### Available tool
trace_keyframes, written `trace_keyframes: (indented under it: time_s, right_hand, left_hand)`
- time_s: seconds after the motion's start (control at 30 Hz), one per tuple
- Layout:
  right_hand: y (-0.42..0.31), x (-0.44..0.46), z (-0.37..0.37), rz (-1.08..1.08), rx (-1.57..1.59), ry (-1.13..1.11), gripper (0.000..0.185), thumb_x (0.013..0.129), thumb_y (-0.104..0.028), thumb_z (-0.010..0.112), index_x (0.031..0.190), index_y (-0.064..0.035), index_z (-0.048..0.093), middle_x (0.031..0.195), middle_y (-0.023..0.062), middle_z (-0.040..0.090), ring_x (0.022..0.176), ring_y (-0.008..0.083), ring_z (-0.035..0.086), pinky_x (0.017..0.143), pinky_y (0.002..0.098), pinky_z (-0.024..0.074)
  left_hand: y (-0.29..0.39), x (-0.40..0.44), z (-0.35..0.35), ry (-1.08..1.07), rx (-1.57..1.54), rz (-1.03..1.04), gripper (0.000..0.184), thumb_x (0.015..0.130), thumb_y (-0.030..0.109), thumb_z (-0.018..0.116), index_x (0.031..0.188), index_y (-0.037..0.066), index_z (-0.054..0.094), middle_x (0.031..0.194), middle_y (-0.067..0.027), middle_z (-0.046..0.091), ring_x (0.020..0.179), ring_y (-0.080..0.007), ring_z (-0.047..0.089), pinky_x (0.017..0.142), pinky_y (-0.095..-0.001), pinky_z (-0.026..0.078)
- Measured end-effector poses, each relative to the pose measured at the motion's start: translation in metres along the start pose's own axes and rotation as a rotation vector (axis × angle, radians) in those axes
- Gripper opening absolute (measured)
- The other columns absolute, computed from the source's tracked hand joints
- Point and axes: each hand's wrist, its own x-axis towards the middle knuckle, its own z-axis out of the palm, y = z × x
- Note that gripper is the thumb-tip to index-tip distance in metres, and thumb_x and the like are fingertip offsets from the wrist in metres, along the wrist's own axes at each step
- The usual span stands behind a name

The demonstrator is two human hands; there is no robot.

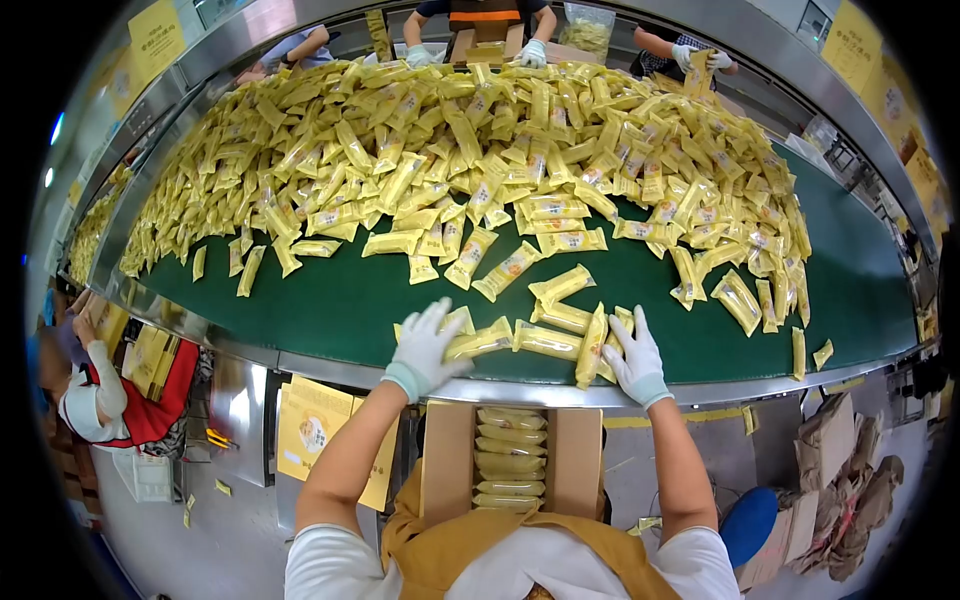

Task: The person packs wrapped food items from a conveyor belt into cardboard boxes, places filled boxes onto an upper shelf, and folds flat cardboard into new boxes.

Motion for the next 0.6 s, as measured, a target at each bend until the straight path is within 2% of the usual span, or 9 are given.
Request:
trace_keyframes:
  time_s: [0.07,0.2,0.23,0.27,0.33,0.47,0.53,0.57,0.6]
  right_hand:
    - [0.001,-0.008,-0.001,0.07,-0.01,0.04,0.057,0.092,-0.039,0.063,0.143,-0.0153,0.053,0.158,0.0297,0.027,0.134,0.0446,0.044,0.111,0.0453,0.037]
    - [-0.018,-0.009,-0.025,0.392,-0.08,0.009,0.064,0.075,-0.029,0.073,0.136,-0.0172,0.059,0.158,0.0276,0.027,0.125,0.0459,0.05,0.107,0.0464,0.0435]
    - [-0.02,-0.01,-0.028,0.414,-0.085,0.065,0.073,0.068,-0.026,0.075,0.138,-0.0198,0.057,0.155,0.0275,0.029,0.12,0.0458,0.053,0.103,0.0474,0.0471]
    - [-0.023,-0.01,-0.035,0.513,-0.116,0.018,0.083,0.068,-0.026,0.075,0.145,-0.0177,0.047,0.154,0.0285,0.028,0.119,0.0455,0.054,0.101,0.0471,0.0486]
    - [-0.016,-0.016,-0.026,0.563,-0.229,0.119,0.09,0.071,-0.025,0.075,0.15,-0.0095,0.036,0.143,0.0282,0.042,0.113,0.0445,0.057,0.095,0.0473,0.052]
    - [0.006,-0.023,-0.016,0.615,-0.25,0.047,0.08,0.077,-0.024,0.074,0.144,0.0007,0.037,0.122,0.0251,0.057,0.104,0.0435,0.061,0.086,0.0486,0.0545]
    - [0.02,-0.028,-0.012,0.566,-0.203,0.102,0.073,0.079,-0.024,0.073,0.139,0.0024,0.04,0.113,0.0239,0.061,0.1,0.0429,0.063,0.083,0.0494,0.055]
    - [0.023,-0.028,-0.011,0.558,-0.144,0.23,0.055,0.079,-0.022,0.072,0.125,0.0016,0.053,0.11,0.0258,0.062,0.097,0.0428,0.063,0.082,0.0498,0.0541]
    - [0.013,-0.025,-0.021,0.52,-0.046,0.265,0.05,0.079,-0.022,0.071,0.12,0.0014,0.056,0.107,0.0257,0.063,0.096,0.0429,0.064,0.082,0.0498,0.0537]
  left_hand:
    - [-0.019,-0.004,0.009,0.051,0.079,-0.076,0.068,0.085,0.035,0.071,0.145,0.012,0.047,0.144,-0.018,0.047,0.132,-0.037,0.045,0.111,-0.0474,0.032]
    - [-0.043,-0.012,0.003,0.025,0.079,-0.227,0.059,0.086,0.025,0.07,0.141,0.012,0.051,0.126,-0.0145,0.057,0.12,-0.0352,0.053,0.103,-0.046,0.041]
    - [-0.042,-0.012,0.0,0.03,0.116,-0.277,0.057,0.086,0.023,0.07,0.139,0.012,0.052,0.121,-0.0138,0.059,0.117,-0.0349,0.055,0.101,-0.0455,0.043]
    - [-0.042,-0.01,-0.004,0.003,0.106,-0.343,0.054,0.086,0.022,0.069,0.137,0.011,0.054,0.12,-0.0144,0.059,0.115,-0.0357,0.055,0.099,-0.0456,0.045]
    - [-0.034,-0.003,-0.021,-0.055,0.084,-0.468,0.049,0.086,0.02,0.068,0.133,0.01,0.057,0.119,-0.0156,0.059,0.112,-0.0374,0.056,0.096,-0.0458,0.048]
    - [0.016,0.007,-0.041,0.015,-0.205,-0.393,0.048,0.083,0.021,0.067,0.128,0.007,0.06,0.119,-0.0207,0.056,0.109,-0.0411,0.056,0.095,-0.0478,0.049]
    - [0.039,0.016,-0.04,-0.134,-0.018,-0.308,0.05,0.081,0.025,0.068,0.127,0.007,0.06,0.116,-0.0216,0.055,0.11,-0.0401,0.056,0.096,-0.0444,0.049]
    - [0.046,0.019,-0.034,-0.199,0.039,-0.297,0.051,0.08,0.027,0.07,0.126,0.007,0.06,0.116,-0.021,0.055,0.11,-0.039,0.055,0.097,-0.0437,0.049]
    - [0.05,0.022,-0.025,-0.263,0.096,-0.283,0.052,0.079,0.029,0.072,0.125,0.006,0.06,0.116,-0.0204,0.056,0.111,-0.0379,0.055,0.098,-0.0429,0.048]
